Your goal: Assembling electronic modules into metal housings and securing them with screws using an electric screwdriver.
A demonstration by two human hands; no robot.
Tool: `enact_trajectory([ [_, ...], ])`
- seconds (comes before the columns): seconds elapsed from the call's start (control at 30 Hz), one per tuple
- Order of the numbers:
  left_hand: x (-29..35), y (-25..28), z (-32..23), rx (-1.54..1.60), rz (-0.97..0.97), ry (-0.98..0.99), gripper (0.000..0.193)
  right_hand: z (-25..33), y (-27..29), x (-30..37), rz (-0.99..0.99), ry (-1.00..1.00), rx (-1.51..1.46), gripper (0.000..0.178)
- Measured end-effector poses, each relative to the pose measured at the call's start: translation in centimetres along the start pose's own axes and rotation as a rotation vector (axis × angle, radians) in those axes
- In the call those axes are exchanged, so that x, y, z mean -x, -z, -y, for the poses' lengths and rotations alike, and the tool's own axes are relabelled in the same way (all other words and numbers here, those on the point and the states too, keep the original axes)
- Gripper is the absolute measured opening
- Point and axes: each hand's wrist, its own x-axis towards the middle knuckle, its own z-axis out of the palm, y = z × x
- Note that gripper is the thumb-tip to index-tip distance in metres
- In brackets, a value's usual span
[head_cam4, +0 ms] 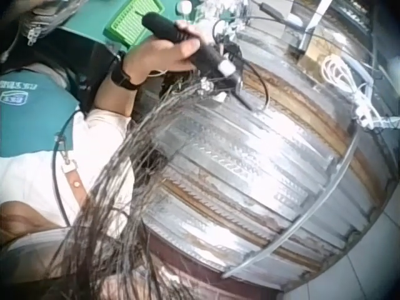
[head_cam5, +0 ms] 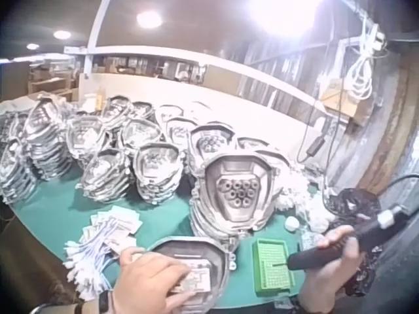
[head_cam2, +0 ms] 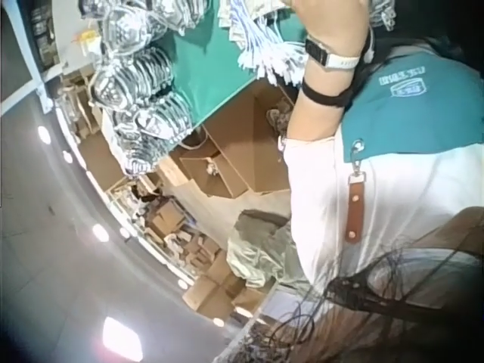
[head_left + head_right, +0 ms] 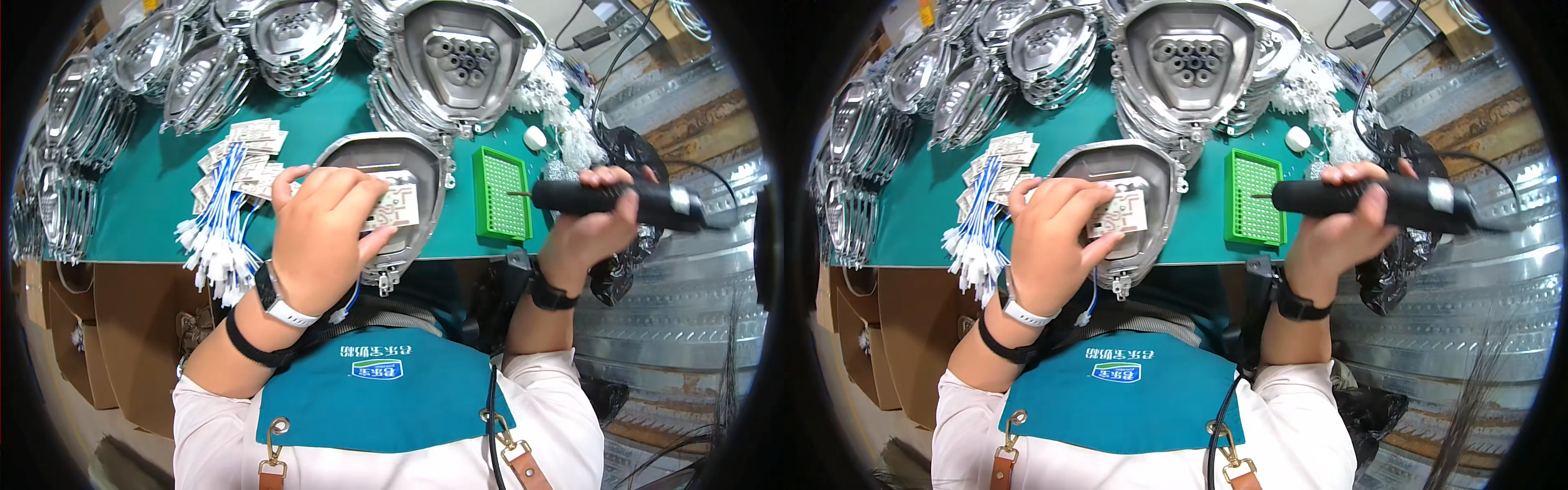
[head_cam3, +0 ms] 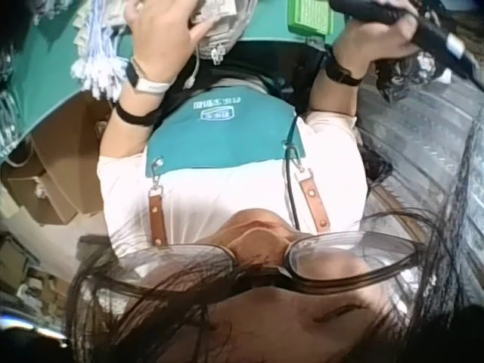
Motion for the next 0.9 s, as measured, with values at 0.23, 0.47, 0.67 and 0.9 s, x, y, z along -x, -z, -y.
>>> enact_trajectory([
  [0.23,-0.3,0.1,-0.3,-0.013,0.036,0.007,0.042,-4.3,0.4,-0.7,-0.030,-0.066,0.078,0.044],
  [0.47,-0.3,0.1,-0.2,-0.014,0.049,0.009,0.042,-5.7,0.7,-0.6,-0.006,-0.086,0.154,0.047],
  [0.67,-0.3,0.1,-0.1,-0.012,0.060,0.014,0.043,-6.2,0.8,-0.6,0.079,-0.105,0.144,0.048],
  [0.9,-0.2,0.1,-0.2,-0.025,0.036,-0.008,0.042,-6.5,-0.2,-0.1,0.132,-0.032,0.272,0.045],
])
